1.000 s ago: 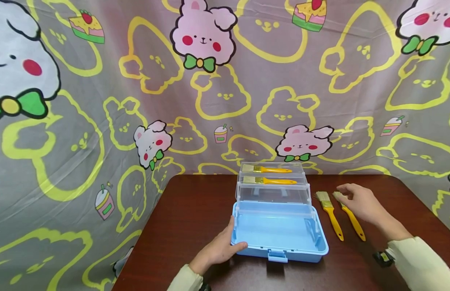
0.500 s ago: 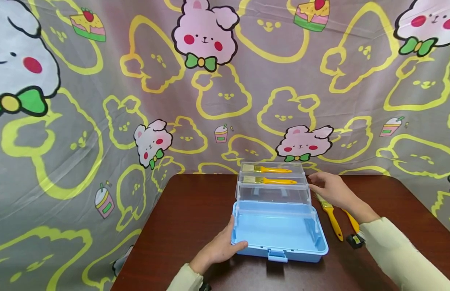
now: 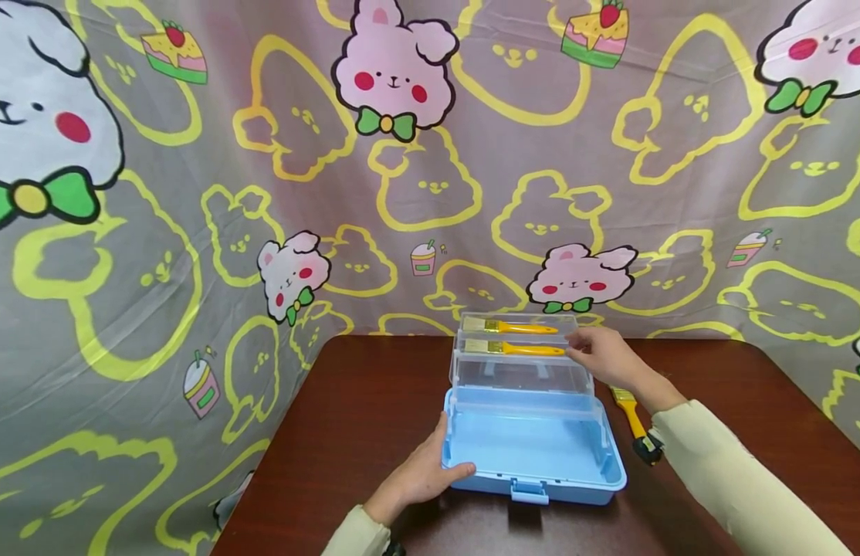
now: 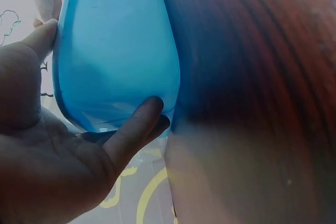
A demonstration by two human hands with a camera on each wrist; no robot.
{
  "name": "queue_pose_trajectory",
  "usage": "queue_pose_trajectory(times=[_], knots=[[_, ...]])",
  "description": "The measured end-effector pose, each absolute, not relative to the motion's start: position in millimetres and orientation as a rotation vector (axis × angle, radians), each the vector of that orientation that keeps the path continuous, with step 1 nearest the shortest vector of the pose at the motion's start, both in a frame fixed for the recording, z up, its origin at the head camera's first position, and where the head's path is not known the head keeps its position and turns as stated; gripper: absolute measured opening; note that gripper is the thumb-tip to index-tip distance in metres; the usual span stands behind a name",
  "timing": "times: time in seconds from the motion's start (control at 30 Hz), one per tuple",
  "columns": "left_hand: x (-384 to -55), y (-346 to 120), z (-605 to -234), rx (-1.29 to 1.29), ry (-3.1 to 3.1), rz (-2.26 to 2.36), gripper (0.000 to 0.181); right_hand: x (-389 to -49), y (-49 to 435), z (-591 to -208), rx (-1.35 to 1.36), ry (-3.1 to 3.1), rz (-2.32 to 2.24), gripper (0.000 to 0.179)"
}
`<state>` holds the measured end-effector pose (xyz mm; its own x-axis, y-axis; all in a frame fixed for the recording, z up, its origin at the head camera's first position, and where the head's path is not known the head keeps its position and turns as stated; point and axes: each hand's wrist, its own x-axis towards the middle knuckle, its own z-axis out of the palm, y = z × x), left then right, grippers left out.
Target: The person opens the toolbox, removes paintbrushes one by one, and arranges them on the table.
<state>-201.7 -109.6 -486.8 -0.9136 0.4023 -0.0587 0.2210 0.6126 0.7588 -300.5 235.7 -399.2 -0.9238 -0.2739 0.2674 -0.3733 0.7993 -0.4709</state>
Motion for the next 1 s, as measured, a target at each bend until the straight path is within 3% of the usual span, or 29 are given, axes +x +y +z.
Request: queue_pose_trajectory(times=[1.0], knots=[[-202.7, -109.1, -487.4, 0.515, 2.614, 1.177, 0.099, -337.0, 213.4, -403.8, 0.489, -2.958, 0.794, 0.027]])
